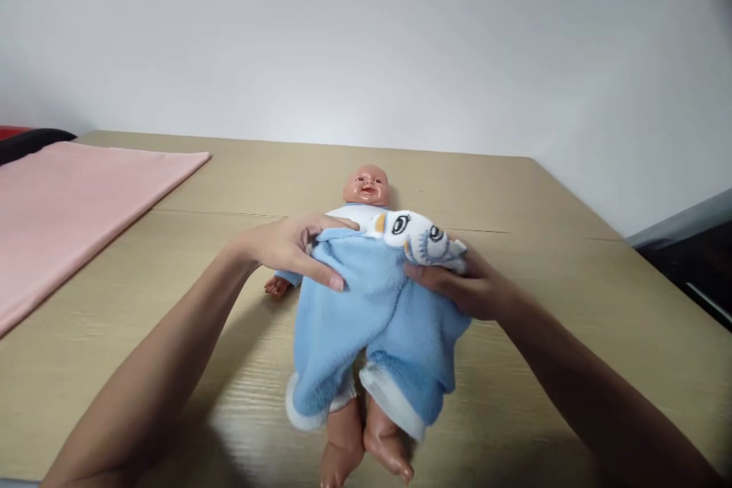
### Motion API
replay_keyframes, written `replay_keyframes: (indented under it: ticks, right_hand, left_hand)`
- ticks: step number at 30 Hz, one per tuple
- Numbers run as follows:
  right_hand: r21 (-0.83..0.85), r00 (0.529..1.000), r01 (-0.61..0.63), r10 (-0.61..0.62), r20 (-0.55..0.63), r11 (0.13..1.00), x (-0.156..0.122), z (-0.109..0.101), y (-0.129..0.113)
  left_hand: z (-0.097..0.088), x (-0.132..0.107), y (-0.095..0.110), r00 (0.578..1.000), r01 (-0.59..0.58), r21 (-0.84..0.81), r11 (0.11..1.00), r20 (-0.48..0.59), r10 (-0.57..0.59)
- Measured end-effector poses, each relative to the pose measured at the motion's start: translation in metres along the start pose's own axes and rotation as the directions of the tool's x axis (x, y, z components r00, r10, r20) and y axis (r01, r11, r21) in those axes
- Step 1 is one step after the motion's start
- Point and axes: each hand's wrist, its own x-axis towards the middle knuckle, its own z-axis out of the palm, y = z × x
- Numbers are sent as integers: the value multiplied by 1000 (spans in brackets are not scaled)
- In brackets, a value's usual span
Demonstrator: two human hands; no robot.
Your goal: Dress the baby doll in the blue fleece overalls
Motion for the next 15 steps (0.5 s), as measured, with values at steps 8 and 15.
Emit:
replay_keyframes:
  ticks: [8,15]
  right_hand:
    - [-105,939,-223,243,246,969,0,-10,39]
    - [-59,885,-185,193,423,981,3,-27,22]
  left_hand:
    - [21,6,-20,967,34,-181,983,-242,-78]
    - [17,7,-9,990,127,-103,987,-40,-132]
